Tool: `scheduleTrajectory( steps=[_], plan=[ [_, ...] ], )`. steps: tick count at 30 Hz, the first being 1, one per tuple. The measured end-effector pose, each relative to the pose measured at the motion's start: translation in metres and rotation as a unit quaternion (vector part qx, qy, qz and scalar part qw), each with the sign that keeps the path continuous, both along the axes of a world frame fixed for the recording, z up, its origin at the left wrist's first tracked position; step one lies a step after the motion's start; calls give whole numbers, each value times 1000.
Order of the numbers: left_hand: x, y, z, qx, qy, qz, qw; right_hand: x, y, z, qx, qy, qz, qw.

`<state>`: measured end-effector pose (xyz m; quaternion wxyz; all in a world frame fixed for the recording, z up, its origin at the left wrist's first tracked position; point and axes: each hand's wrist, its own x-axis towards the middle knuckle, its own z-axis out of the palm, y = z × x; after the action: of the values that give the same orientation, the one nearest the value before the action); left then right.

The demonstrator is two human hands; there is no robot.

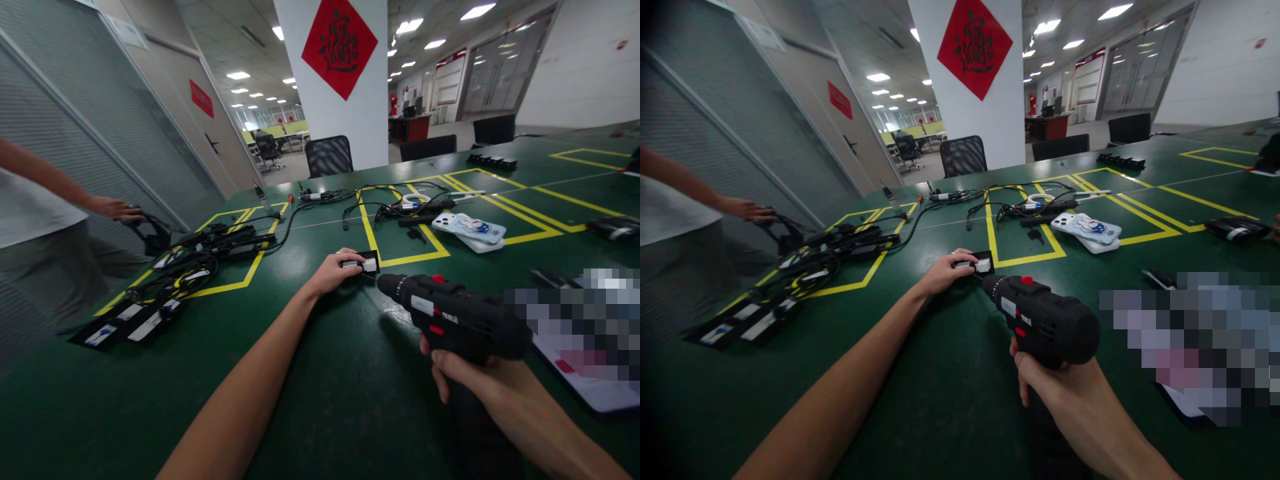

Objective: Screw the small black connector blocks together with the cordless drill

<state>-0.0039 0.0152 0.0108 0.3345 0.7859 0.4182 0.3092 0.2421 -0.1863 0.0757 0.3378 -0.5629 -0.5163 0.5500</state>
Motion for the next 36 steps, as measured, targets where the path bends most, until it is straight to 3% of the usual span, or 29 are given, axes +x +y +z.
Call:
scheduleTrajectory(
  steps=[28, 36],
  plan=[
    [0, -2, 3, -8, 8, 5, 1000, 1, 1, 1, 8, -10, 16, 1000],
    [0, 0, 2, -5, 5, 0, 1000, -1, 0, 1, 18, -9, -5, 1000]
  ],
)
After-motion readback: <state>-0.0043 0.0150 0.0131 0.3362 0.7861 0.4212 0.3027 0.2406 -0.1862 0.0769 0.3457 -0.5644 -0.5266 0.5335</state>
